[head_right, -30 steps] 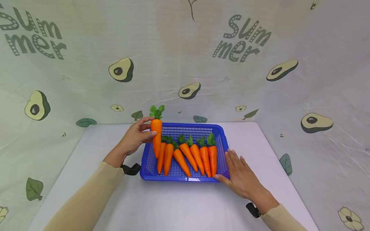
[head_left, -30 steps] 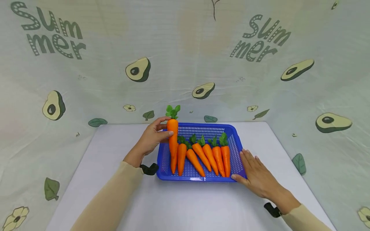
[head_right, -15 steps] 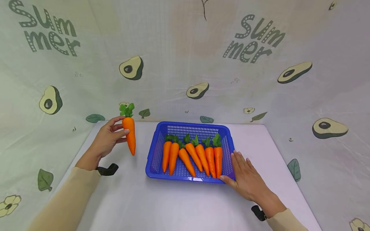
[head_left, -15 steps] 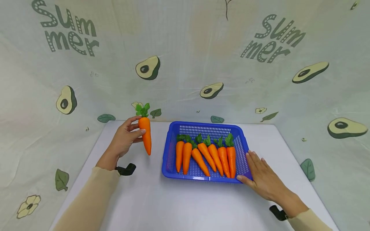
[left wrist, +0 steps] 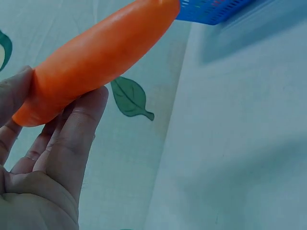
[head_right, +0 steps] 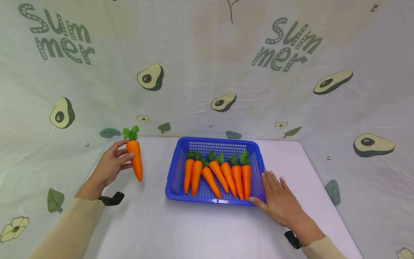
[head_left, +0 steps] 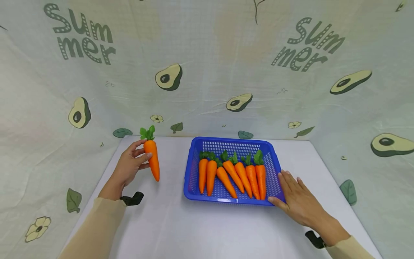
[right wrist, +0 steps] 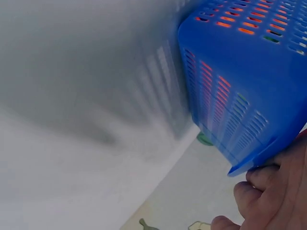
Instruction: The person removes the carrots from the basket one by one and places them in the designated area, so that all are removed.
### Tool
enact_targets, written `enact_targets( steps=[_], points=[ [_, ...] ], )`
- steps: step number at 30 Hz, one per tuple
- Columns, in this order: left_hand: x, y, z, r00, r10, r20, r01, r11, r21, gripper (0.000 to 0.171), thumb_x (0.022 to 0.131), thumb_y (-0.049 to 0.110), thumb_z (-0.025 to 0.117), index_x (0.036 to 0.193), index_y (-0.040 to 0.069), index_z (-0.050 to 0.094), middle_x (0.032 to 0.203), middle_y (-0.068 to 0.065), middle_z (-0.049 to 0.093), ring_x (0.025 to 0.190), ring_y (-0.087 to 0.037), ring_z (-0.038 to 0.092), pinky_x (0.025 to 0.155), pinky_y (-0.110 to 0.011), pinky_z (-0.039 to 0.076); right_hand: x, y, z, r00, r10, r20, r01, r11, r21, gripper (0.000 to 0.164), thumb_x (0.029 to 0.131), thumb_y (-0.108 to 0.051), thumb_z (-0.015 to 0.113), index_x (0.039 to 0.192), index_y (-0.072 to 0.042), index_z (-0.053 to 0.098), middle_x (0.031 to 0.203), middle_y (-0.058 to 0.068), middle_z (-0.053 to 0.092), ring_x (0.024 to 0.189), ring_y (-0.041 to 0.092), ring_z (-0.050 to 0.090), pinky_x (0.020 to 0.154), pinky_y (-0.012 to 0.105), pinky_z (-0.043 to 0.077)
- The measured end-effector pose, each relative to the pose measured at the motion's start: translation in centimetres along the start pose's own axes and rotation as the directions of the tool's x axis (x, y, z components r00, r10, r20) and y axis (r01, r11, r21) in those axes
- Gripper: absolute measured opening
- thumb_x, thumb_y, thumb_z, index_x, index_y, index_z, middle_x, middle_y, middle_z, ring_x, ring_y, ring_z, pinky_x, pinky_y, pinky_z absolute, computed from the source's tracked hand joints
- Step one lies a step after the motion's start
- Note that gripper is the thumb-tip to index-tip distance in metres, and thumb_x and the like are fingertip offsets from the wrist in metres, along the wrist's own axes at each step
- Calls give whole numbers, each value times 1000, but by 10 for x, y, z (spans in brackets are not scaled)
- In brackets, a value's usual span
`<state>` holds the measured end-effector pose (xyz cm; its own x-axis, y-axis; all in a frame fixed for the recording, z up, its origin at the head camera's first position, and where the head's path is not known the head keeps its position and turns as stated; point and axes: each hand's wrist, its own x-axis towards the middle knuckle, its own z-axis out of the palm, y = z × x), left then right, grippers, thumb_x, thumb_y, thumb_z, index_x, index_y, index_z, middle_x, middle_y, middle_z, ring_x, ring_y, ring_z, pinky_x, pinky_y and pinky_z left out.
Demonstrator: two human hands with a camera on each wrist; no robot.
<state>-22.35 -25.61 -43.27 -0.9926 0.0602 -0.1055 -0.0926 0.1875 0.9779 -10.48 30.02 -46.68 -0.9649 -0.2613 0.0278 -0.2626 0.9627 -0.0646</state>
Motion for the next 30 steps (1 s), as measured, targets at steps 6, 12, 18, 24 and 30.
enact_targets(
  steps=[6, 12, 18, 24, 30],
  points=[
    [-5, -6, -6, 1000, -15, -28, 15, 1000, 0, 74, 88, 34, 71, 151, 27, 32, 136, -18, 45, 102, -18, 64, 82, -35, 59, 0, 2, 2, 1000, -7, -10, 7, 1000, -18, 94, 93, -67, 40, 154, 0, 16, 160, 23, 20, 148, 40, 19, 117, 36, -21],
    [-6, -10, -10, 998, -46, -43, 45, 999, -9, 74, 88, 35, 71, 150, 28, 32, 137, -18, 44, 104, -19, 63, 83, -34, 59, -2, 1, 4, 1000, -8, -9, 8, 1000, -1, 94, 94, -67, 41, 154, 0, 16, 160, 23, 18, 148, 40, 17, 123, 42, -10],
    [-1, -18, -13, 997, -70, -39, 69, 997, -16, 71, 90, 31, 69, 150, 26, 33, 139, -20, 43, 102, -18, 65, 83, -34, 59, -2, 3, 1, 1000, -10, -2, 10, 1000, -9, 94, 94, -66, 40, 154, 1, 15, 160, 24, 17, 149, 39, 15, 119, 33, -19],
    [4, -33, -15, 991, -130, -35, 130, 991, 19, 72, 91, 30, 69, 152, 25, 30, 145, -22, 40, 109, -25, 62, 85, -35, 58, -2, 3, 0, 1000, -6, 5, 6, 1000, -25, 95, 94, -67, 40, 155, 1, 12, 160, 24, 17, 149, 39, 14, 113, 25, -27],
    [10, -51, -18, 987, -159, -26, 161, 985, 63, 73, 92, 30, 68, 152, 22, 28, 145, -23, 40, 109, -31, 62, 86, -38, 58, -1, 2, 1, 1000, 9, 15, -9, 1000, -11, 97, 93, -68, 41, 155, 0, 10, 161, 24, 16, 149, 40, 14, 112, 27, -27]
  ],
)
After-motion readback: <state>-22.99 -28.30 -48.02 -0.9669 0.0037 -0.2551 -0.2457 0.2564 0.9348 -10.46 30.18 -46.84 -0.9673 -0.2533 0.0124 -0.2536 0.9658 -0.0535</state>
